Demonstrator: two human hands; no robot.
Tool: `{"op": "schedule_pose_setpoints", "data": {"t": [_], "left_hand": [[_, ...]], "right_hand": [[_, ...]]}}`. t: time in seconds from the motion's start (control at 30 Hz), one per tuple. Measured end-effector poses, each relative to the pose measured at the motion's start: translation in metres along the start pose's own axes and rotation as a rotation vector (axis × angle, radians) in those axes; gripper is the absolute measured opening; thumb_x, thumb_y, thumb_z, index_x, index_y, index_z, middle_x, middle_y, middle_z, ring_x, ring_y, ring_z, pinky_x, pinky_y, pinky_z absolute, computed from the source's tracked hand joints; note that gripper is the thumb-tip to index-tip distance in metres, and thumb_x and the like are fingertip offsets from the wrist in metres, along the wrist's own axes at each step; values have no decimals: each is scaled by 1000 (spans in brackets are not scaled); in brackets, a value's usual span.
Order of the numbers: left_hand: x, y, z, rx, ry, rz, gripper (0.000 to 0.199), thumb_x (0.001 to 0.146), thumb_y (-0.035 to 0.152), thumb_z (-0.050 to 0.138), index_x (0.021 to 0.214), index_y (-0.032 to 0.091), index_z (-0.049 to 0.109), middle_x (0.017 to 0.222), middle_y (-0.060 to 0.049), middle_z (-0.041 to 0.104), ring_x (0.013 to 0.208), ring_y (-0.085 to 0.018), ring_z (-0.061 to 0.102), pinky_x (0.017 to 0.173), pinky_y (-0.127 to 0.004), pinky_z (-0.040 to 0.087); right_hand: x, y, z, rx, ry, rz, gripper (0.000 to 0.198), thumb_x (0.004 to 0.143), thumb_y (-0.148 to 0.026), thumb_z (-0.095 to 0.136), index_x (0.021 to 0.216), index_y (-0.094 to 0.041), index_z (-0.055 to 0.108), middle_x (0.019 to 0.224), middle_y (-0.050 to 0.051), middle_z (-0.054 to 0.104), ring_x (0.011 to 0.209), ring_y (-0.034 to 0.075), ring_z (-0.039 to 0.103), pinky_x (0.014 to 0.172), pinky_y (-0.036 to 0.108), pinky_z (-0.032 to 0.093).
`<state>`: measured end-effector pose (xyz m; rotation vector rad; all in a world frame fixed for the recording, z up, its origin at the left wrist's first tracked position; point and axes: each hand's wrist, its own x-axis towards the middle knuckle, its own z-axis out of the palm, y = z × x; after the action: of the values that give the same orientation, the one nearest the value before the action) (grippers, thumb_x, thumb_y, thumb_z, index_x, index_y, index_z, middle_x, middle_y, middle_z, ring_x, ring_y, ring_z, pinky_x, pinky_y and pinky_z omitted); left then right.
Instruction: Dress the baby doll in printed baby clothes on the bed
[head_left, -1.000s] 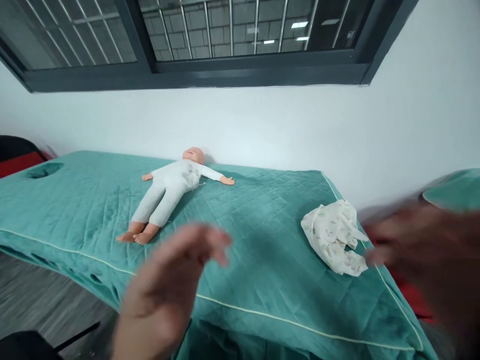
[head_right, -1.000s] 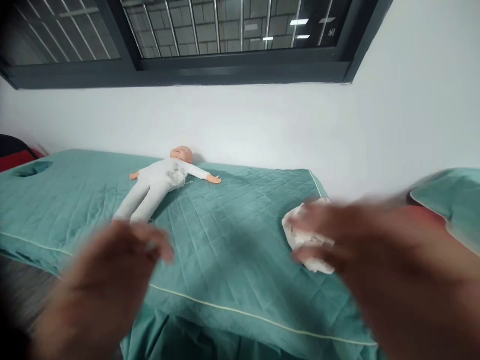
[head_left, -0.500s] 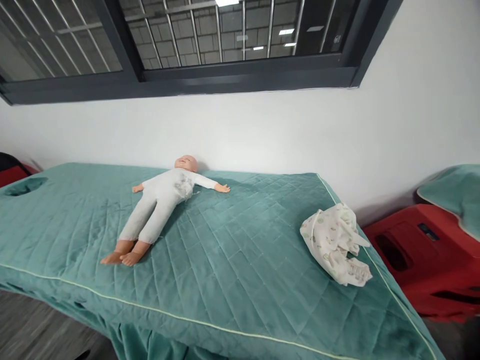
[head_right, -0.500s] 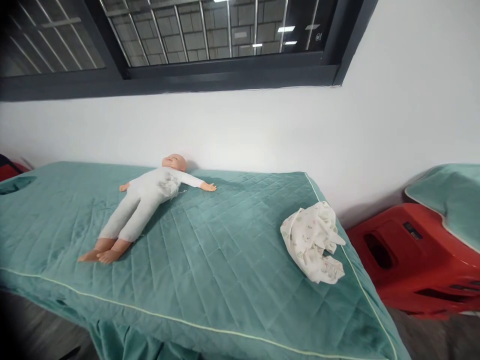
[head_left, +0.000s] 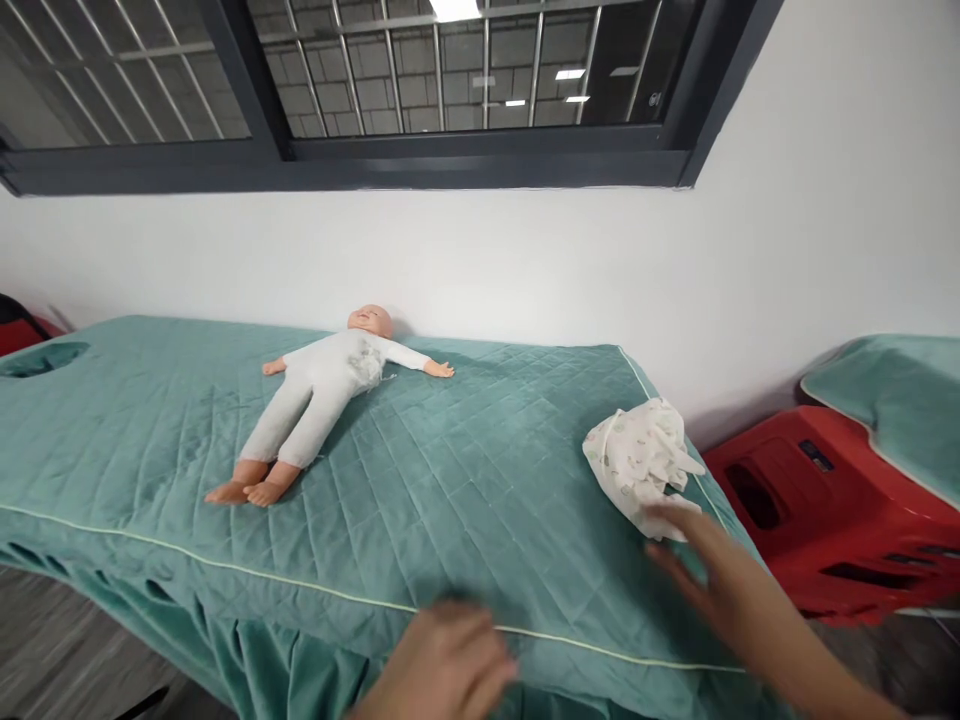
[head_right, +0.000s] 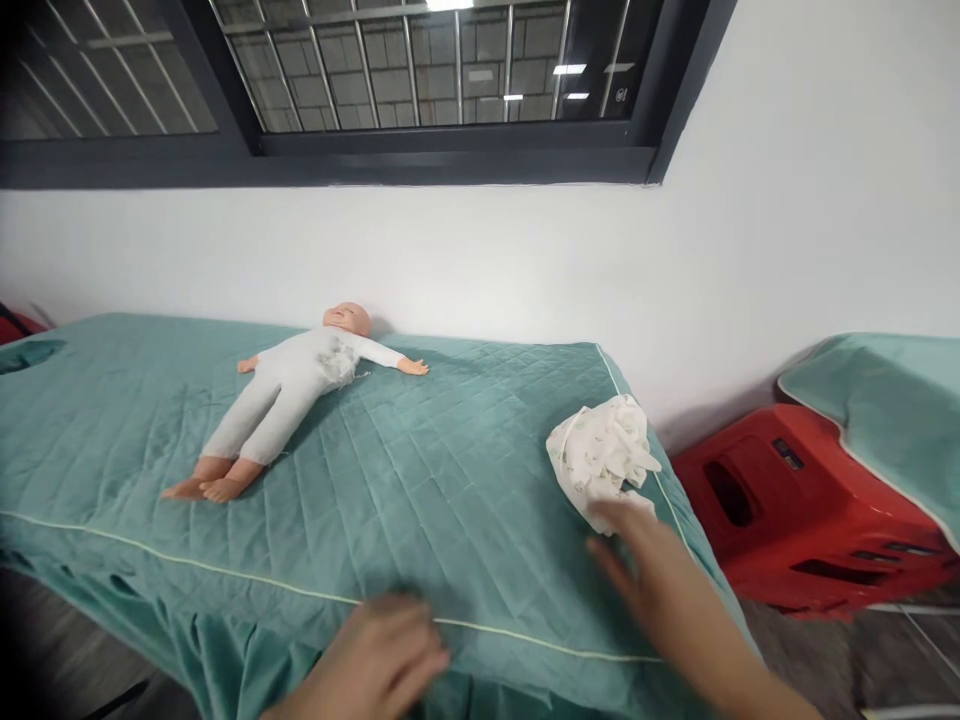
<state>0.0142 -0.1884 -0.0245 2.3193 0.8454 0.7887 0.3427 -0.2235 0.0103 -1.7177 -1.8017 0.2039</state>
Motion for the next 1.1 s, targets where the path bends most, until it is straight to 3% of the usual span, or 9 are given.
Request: {"op": "schedule_pose_setpoints", "data": {"t": [0.1, 0.17, 0.33, 0.43, 0.53, 0.7, 0.83, 0.97, 1.1], "left_hand": [[55, -12, -9, 46, 5, -84, 32, 100, 37, 43, 81, 21, 63, 79, -2, 65, 76, -15, 61, 71, -28, 44], [92, -27, -10, 13, 62, -163, 32, 100, 39, 42, 83, 21, 63, 82, -2, 67, 76, -15, 60, 72, -28, 42], [127, -59, -2, -209, 195, -351, 37, 95, 46, 46, 75, 19, 61, 70, -1, 62, 66, -15, 57, 66, -27, 40], [122, -64, -3, -539, 291, -414, 39, 93, 52, 50, 80, 17, 63, 69, -1, 61, 59, -12, 55, 58, -24, 40], [119, -64, -10, -837, 377, -430, 40, 90, 56, 56, 94, 17, 66, 86, -6, 69, 72, -15, 63, 59, -23, 46], [119, -69, -17, -1295, 491, -355, 62, 80, 53, 73, 132, 25, 56, 140, -12, 59, 113, -25, 65, 88, -37, 57], [120, -75, -16, -1457, 646, -426, 57, 76, 44, 80, 124, 17, 63, 127, -13, 68, 117, -25, 65, 102, -38, 52], [122, -77, -21, -1536, 700, -534, 50, 83, 48, 72, 117, 11, 68, 119, -16, 72, 116, -28, 66, 105, -40, 52], [120, -78, -22, -1544, 672, -555, 51, 86, 50, 68, 122, 13, 66, 122, -15, 71, 116, -29, 67, 102, -43, 54]], "right_hand": [[64, 32, -1, -23, 118, 322, 64, 86, -55, 59, 135, -14, 51, 134, 19, 60, 124, 34, 57, 105, 48, 44], [90, 40, 5, 33, 125, 506, 76, 81, -56, 62, 138, -8, 46, 126, 22, 63, 115, 34, 62, 99, 46, 47], [117, 31, 25, 18, 173, 566, 48, 78, -48, 61, 113, -15, 62, 102, 14, 71, 92, 28, 67, 83, 39, 49], [132, 18, 36, 108, 208, 469, 28, 78, -39, 56, 95, -18, 63, 86, 9, 69, 78, 25, 65, 74, 36, 47], [147, -13, 54, 201, 160, 270, 22, 81, -36, 55, 93, -18, 63, 81, 5, 67, 74, 22, 62, 72, 33, 46], [148, -94, 102, -32, 1, -436, 17, 94, -22, 52, 102, -21, 67, 102, 8, 68, 98, 24, 59, 88, 38, 40], [126, -128, 134, -186, -119, -670, 18, 95, -14, 51, 101, -20, 67, 98, 9, 68, 92, 24, 59, 85, 39, 42], [108, -121, 142, -136, -79, -697, 30, 92, -10, 48, 113, -22, 66, 107, 10, 68, 100, 27, 59, 89, 42, 45], [106, -94, 135, -13, 158, -315, 47, 88, -20, 54, 135, -18, 57, 117, 16, 64, 110, 33, 56, 92, 47, 49]]}}
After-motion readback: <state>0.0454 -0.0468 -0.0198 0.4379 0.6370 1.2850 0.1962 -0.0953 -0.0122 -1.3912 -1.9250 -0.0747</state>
